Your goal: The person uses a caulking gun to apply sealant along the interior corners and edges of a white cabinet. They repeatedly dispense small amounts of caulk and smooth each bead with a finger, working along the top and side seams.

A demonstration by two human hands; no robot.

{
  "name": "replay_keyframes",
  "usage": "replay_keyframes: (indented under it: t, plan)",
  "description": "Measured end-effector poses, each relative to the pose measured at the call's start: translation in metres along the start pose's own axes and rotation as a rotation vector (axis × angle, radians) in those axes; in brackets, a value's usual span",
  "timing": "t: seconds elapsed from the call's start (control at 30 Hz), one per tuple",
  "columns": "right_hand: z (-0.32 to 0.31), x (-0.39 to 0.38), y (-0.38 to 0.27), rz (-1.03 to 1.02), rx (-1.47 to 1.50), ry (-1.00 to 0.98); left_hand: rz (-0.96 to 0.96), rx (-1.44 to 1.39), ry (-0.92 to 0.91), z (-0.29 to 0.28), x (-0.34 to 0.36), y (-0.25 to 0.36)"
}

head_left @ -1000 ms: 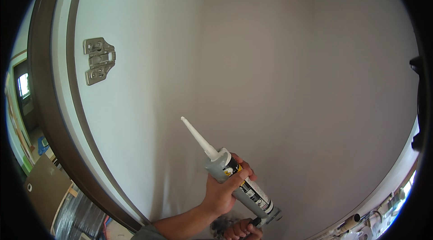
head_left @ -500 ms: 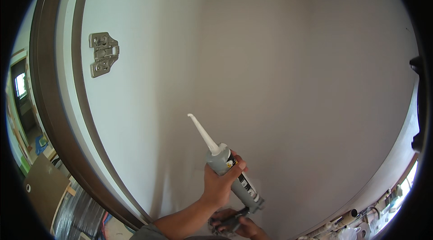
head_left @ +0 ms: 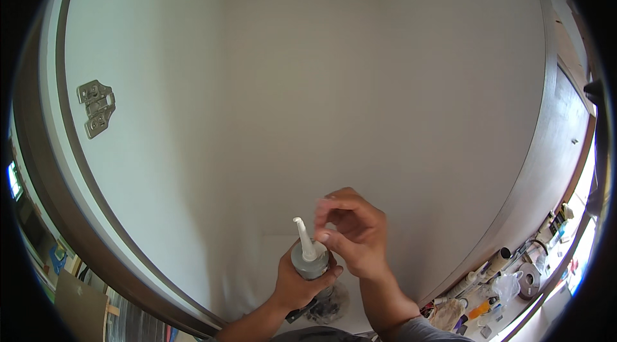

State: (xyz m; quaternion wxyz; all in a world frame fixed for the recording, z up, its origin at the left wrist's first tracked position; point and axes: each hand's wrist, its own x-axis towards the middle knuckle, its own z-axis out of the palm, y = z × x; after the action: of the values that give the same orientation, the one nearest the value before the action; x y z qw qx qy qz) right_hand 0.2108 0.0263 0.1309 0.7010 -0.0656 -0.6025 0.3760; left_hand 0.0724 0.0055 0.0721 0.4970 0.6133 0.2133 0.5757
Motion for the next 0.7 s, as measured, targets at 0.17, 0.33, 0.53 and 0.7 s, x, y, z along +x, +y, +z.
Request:
replay_keyframes:
  t: [0.17, 0.33, 0.53, 0.7]
  plan:
    - [0.021, 0.006, 0.003, 0.034, 0.067, -0.075, -0.008, -0.054, -0.005, -0.004, -0.01, 0.003]
    - [0.018, 0.003, 0.01, 0.021, 0.089, -0.175, 0.03, -0.036, -0.026, -0.01, -0.018, 0.006]
    - [0.015, 0.01, 0.023, 0.019, 0.124, -0.18, -0.103, -0.024, 0.039, -0.015, -0.018, 0.001]
    - [0.01, 0.022, 0.033, 0.147, 0.33, -0.236, -0.17, 0.038, 0.144, -0.032, -0.016, -0.011]
